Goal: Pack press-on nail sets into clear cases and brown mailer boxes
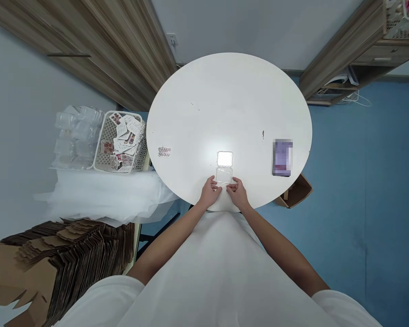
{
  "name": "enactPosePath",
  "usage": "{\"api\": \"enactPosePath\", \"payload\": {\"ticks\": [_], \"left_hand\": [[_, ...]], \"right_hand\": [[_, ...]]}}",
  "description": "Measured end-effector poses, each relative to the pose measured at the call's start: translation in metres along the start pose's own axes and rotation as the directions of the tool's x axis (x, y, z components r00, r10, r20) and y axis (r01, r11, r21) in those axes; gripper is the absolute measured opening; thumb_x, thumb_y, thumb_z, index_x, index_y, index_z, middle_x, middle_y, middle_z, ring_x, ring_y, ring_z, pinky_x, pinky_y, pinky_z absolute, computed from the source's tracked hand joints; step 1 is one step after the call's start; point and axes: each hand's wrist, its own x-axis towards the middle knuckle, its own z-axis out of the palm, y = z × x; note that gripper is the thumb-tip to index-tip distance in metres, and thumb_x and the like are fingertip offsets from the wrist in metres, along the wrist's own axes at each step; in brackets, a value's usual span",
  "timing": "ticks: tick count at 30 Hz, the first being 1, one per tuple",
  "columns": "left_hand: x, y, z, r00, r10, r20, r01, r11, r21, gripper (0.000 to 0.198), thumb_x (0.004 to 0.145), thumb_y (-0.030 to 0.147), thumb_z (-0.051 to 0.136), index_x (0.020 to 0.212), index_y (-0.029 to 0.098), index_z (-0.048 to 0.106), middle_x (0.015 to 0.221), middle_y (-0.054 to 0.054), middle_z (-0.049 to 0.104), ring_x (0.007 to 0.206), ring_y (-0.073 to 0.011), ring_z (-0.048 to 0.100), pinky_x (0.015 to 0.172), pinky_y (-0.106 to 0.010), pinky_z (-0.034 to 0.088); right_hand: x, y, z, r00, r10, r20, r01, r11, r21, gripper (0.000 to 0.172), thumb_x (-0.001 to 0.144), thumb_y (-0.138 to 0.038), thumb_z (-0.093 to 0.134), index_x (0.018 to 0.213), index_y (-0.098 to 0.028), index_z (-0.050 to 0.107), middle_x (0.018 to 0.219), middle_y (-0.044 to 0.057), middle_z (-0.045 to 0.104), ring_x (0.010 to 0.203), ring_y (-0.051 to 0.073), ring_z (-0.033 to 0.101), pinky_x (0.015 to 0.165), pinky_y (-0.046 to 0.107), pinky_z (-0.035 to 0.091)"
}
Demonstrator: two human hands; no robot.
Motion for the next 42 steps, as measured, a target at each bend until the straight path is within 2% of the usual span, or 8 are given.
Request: {"api": "enactPosePath", "payload": {"ticks": [7,12,15,22,27,30,35,42], "left_hand": [[0.002,-0.005,-0.005,1.0,-0.002,0.024,0.002,1.0,-0.022,0.06,0.074,0.024,0.059,0.128,0.019,0.034,0.107,-0.008,0.05,0.081,-0.0113,0.053,0.074,-0.027,0.045],[0.001,-0.011,-0.032,0.997,0.007,0.072,-0.005,1.0,-0.028,0.055,0.074,0.025,0.058,0.125,0.021,0.037,0.107,-0.007,0.051,0.081,-0.011,0.054,0.071,-0.026,0.045],[0.007,-0.017,-0.068,0.997,0.061,0.038,-0.059,0.997,-0.047,0.05,0.075,0.024,0.057,0.121,0.021,0.042,0.105,-0.007,0.053,0.08,-0.0112,0.054,0.071,-0.027,0.045],[0.054,-0.038,-0.192,0.964,0.108,-0.245,-0.117,0.993,-0.021,0.038,0.072,0.025,0.058,0.109,0.016,0.051,0.095,-0.006,0.056,0.072,-0.0107,0.054,0.069,-0.027,0.046],[0.085,-0.035,-0.25,0.95,0.242,-0.199,-0.183,0.944,0.274,0.045,0.07,0.025,0.059,0.114,0.016,0.05,0.102,-0.007,0.053,0.078,-0.0136,0.054,0.079,-0.031,0.044],[0.096,-0.025,-0.262,0.952,0.28,-0.123,-0.221,0.908,0.356,0.057,0.069,0.024,0.062,0.123,0.017,0.043,0.108,-0.009,0.049,0.081,-0.0157,0.054,0.08,-0.031,0.043],[0.115,-0.012,-0.268,0.96,0.277,-0.049,-0.227,0.867,0.443,0.066,0.07,0.021,0.061,0.13,0.017,0.034,0.111,-0.01,0.046,0.081,-0.0164,0.053,0.078,-0.031,0.044],[0.131,-0.008,-0.27,0.953,0.295,0.071,-0.279,0.756,0.593,0.07,0.066,0.016,0.064,0.13,0.018,0.035,0.108,-0.009,0.043,0.086,-0.018,0.052,0.077,-0.03,0.044]], "right_hand": [[0.0,-0.002,0.001,0.999,0.023,-0.027,-0.023,1.0,-0.001,0.053,0.065,-0.028,0.056,0.115,-0.022,0.041,0.081,0.0,0.061,0.072,0.015,0.057,0.071,0.032,0.045],[-0.015,-0.004,0.01,0.979,-0.025,-0.204,0.028,1.0,0.011,0.036,0.069,-0.036,0.056,0.099,-0.022,0.043,0.06,-0.007,0.043,0.055,0.012,0.045,0.057,0.027,0.04],[-0.024,-0.015,0.031,0.967,-0.089,-0.238,0.094,0.996,0.01,0.029,0.071,-0.039,0.055,0.09,-0.023,0.04,0.056,-0.009,0.032,0.05,0.01,0.037,0.052,0.025,0.034],[-0.007,-0.059,0.12,0.971,-0.232,-0.05,0.226,0.968,-0.112,0.026,0.072,-0.035,0.052,0.093,-0.024,0.042,0.056,-0.009,0.035,0.052,0.011,0.037,0.054,0.025,0.034],[0.029,-0.084,0.166,0.96,-0.273,0.057,0.278,0.917,-0.287,0.028,0.071,-0.03,0.05,0.097,-0.023,0.045,0.064,-0.005,0.045,0.059,0.013,0.045,0.059,0.028,0.038],[0.051,-0.096,0.185,0.934,-0.334,0.128,0.357,0.846,-0.396,0.032,0.068,-0.026,0.053,0.1,-0.021,0.048,0.083,0.001,0.052,0.072,0.016,0.049,0.067,0.031,0.04],[0.076,-0.114,0.212,0.919,-0.376,0.121,0.38,0.755,-0.534,0.039,0.069,-0.023,0.055,0.107,-0.02,0.048,0.105,0.008,0.048,0.093,0.021,0.048,0.079,0.035,0.041],[0.092,-0.13,0.235,0.947,-0.285,0.15,0.305,0.643,-0.703,0.057,0.07,-0.027,0.059,0.122,-0.025,0.037,0.112,0.007,0.044,0.1,0.021,0.047,0.074,0.032,0.043]]}}
